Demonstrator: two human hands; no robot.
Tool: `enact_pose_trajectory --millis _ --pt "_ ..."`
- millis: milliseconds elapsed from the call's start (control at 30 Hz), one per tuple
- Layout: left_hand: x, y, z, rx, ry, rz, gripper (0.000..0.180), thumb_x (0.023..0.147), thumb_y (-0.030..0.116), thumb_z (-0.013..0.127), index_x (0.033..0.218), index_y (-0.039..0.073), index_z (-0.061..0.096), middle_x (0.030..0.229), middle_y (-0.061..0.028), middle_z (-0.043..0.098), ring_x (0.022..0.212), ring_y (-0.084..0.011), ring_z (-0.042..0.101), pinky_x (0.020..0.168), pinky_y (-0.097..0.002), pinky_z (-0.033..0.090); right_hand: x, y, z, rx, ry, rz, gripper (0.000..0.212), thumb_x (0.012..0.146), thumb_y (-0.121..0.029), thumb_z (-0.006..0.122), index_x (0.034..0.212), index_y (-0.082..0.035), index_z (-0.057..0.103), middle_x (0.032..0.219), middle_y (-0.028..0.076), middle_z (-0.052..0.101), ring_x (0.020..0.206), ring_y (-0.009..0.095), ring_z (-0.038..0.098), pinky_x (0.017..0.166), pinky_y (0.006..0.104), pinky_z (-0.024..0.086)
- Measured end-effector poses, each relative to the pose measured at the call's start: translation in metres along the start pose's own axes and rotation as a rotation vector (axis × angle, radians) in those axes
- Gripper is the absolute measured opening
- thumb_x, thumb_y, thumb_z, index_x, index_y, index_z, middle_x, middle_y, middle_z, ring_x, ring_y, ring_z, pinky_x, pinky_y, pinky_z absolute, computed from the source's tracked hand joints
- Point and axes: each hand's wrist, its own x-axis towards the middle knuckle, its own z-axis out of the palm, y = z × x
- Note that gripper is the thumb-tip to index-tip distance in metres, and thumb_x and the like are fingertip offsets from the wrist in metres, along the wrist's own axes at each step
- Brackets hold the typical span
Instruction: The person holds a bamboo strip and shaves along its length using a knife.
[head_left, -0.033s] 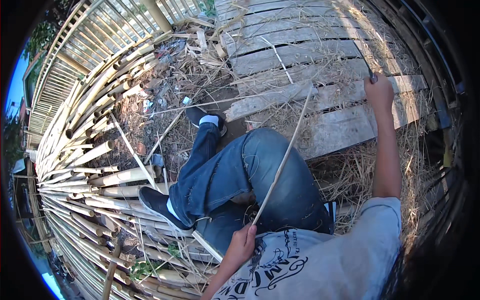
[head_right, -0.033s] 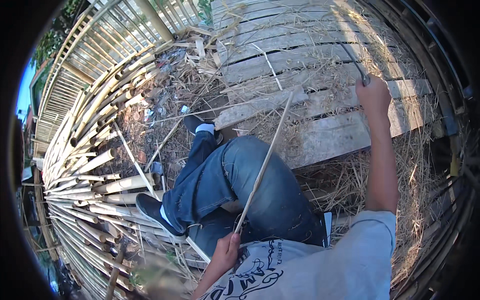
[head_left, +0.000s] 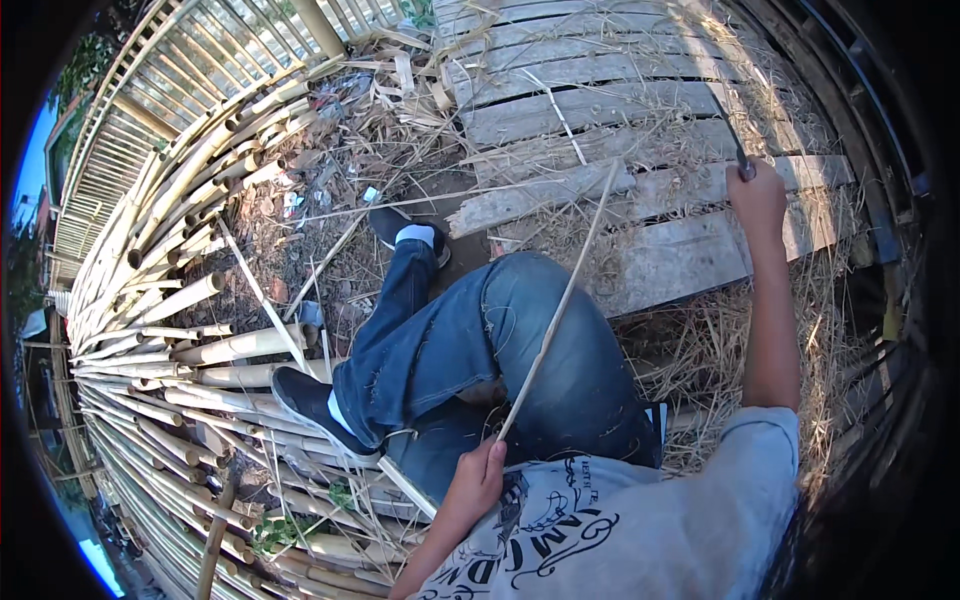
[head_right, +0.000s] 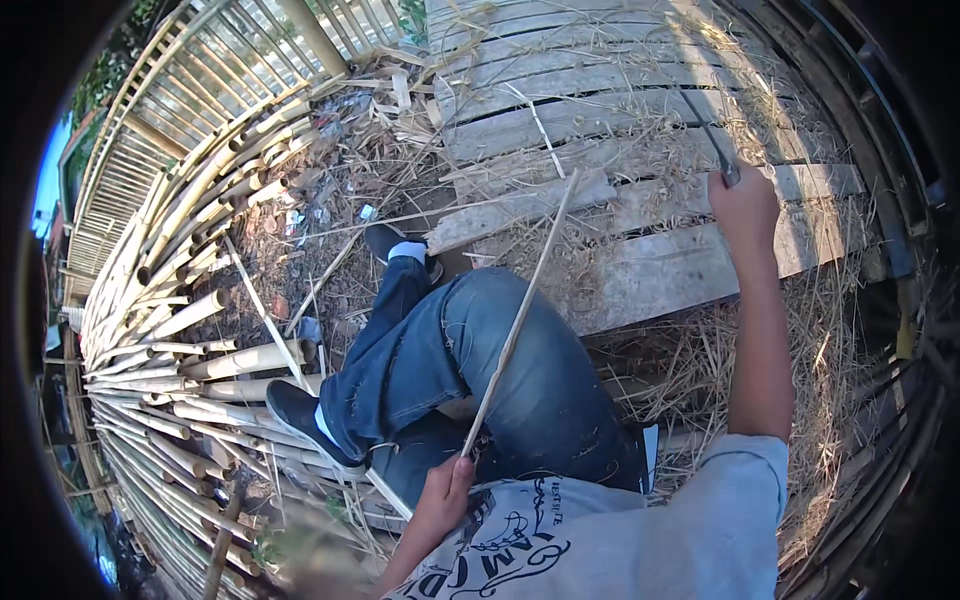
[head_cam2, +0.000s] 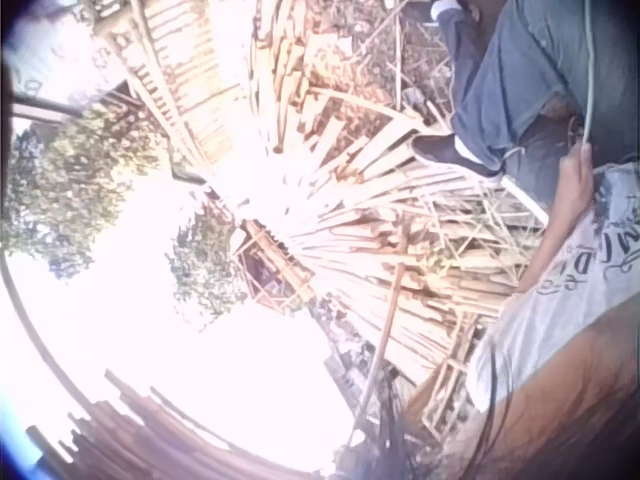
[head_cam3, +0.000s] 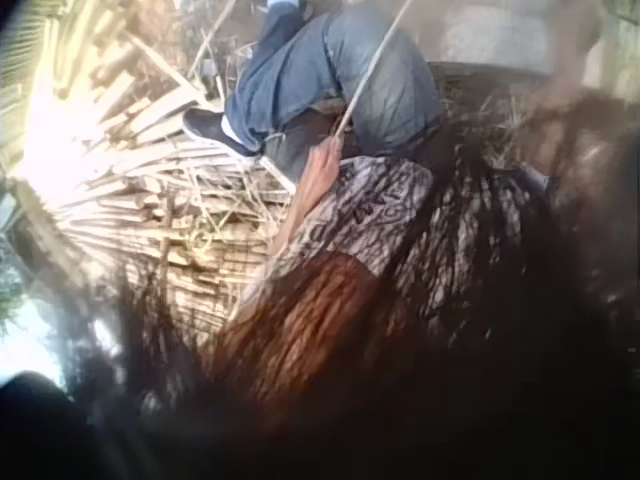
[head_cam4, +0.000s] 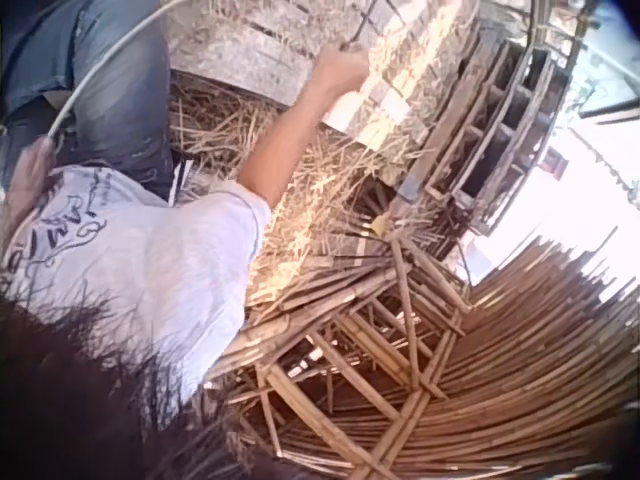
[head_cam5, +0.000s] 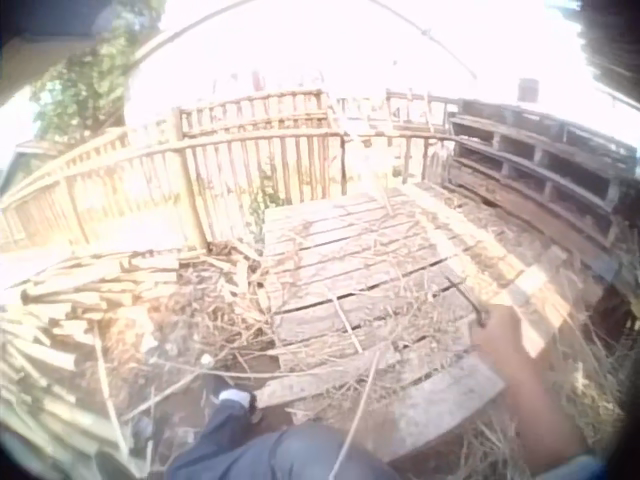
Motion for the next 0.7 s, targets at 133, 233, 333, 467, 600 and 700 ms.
enact_pose_trajectory --millis 133,233,333,467,600,700 --pt "0.025 0.026 -0.002 -0.001 0.039 0.028 0.034 0.102 0.025 0.036 0.086 -0.002 0.051 0.059 -0.0225 0.049 0.057 -0.0436 0.053 0.052 -0.0442 0.039 -0.095 -0.037 0.002 0.156 -0.142 -0.347 0.017 0.069 -0.019 0.067 0.07 -0.005 0.057 0.06 0.015 0.058 0.06 0.037 0.059 0.056 0.0456 0.046" --pt "0.025 0.038 -0.001 0.14 0.138 0.098 0.031 0.102 0.024 0.038 0.087 0.0 0.051 0.057 -0.0227 0.05 0.058 -0.0454 0.055 0.051 -0.0476 0.04 -0.135 -0.071 0.023 0.243 -0.264 -0.66 0.018 0.066 -0.019 0.069 0.068 -0.006 0.056 0.059 0.013 0.059 0.059 0.034 0.062 0.055 0.0432 0.047" --pt "0.024 0.03 0.007 0.236 0.171 0.139 0.027 0.101 0.022 0.039 0.09 0.0 0.051 0.056 -0.0237 0.051 0.058 -0.0463 0.055 0.05 -0.0508 0.039 -0.131 -0.075 0.052 0.211 -0.263 -0.744 0.022 0.064 -0.022 0.072 0.068 -0.007 0.056 0.061 0.012 0.06 0.059 0.032 0.062 0.054 0.0418 0.047" --pt "0.026 0.031 0.016 0.248 0.184 0.144 0.025 0.101 0.021 0.039 0.091 0.001 0.05 0.056 -0.0229 0.053 0.056 -0.0449 0.056 0.05 -0.0525 0.041 -0.104 -0.065 0.072 0.243 -0.082 -0.828 0.023 0.062 -0.023 0.074 0.07 -0.009 0.057 0.062 0.011 0.061 0.059 0.031 0.062 0.057 0.0427 0.048" --pt "0.033 0.048 0.014 0.31 0.196 0.168 0.027 0.101 0.023 0.038 0.089 0.002 0.05 0.057 -0.023 0.054 0.056 -0.0449 0.057 0.05 -0.0528 0.042 -0.08 -0.042 0.075 0.132 -0.029 -0.75 0.02 0.067 -0.023 0.071 0.071 -0.008 0.058 0.065 0.012 0.062 0.063 0.032 0.064 0.059 0.0431 0.05" --pt "0.012 0.033 0.013 0.225 0.159 0.086 0.027 0.1 0.023 0.039 0.087 0.002 0.05 0.058 -0.0235 0.054 0.057 -0.0455 0.057 0.05 -0.0528 0.042 -0.02 -0.031 0.045 -0.213 -0.223 0.024 0.024 0.079 -0.023 0.064 0.09 -0.002 0.067 0.085 0.021 0.068 0.085 0.039 0.066 0.073 0.0479 0.052"
